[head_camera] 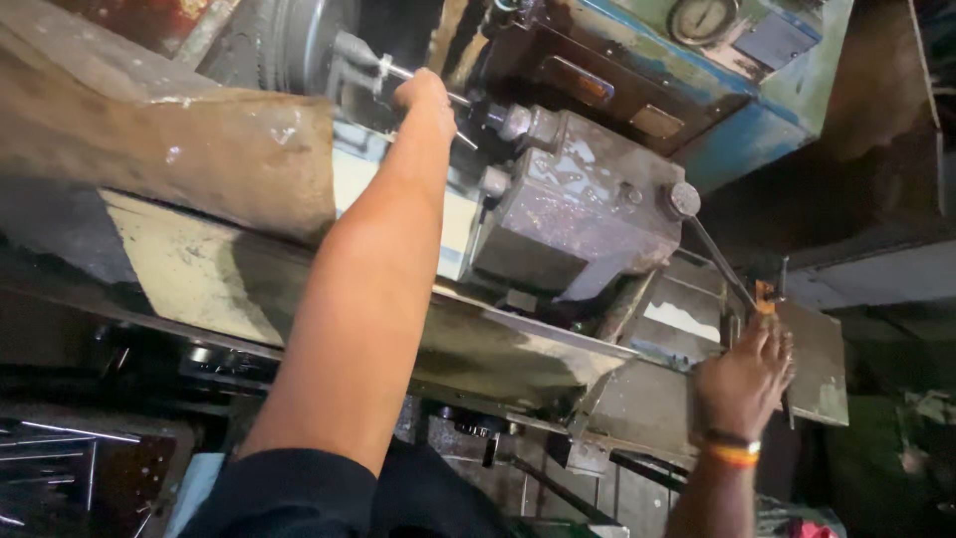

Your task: The person repeatedly picks up metal rods from a bin, inserts them into a grinding machine, operates the machine with a lever, and places the processed rods into a green bin. The cycle continues throughout the clip.

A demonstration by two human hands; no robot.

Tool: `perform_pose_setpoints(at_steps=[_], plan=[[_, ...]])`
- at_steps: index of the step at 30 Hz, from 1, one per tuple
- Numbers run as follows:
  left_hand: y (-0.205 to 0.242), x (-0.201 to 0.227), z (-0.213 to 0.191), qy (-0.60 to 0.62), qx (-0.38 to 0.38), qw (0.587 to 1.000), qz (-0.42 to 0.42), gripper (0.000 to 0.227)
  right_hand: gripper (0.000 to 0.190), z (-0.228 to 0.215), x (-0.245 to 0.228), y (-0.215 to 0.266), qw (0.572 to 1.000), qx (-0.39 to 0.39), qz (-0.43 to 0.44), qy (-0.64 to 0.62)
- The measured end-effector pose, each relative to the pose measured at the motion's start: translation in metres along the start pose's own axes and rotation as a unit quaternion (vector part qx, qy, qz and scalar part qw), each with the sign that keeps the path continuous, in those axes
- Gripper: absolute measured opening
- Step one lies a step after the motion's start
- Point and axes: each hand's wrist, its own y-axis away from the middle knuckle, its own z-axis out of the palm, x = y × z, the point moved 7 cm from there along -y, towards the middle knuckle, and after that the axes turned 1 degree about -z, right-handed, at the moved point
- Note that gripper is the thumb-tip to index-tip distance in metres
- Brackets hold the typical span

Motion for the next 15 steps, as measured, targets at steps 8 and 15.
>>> perform_pose_setpoints(at_steps=[8, 15], plan=[[0.003, 0.003, -0.005, 0.04, 0.007, 0.999, 0.001, 0.031, 0.041, 0.082, 0.044, -0.027, 0.954, -0.239, 0.175, -0.054], [0.018, -0.024, -0.009, 0.137, -0.004, 0.988, -0.065, 0.029, 0.033, 0.075, 0.037, -0.019, 0.971, -0.151, 0.181, -0.026]])
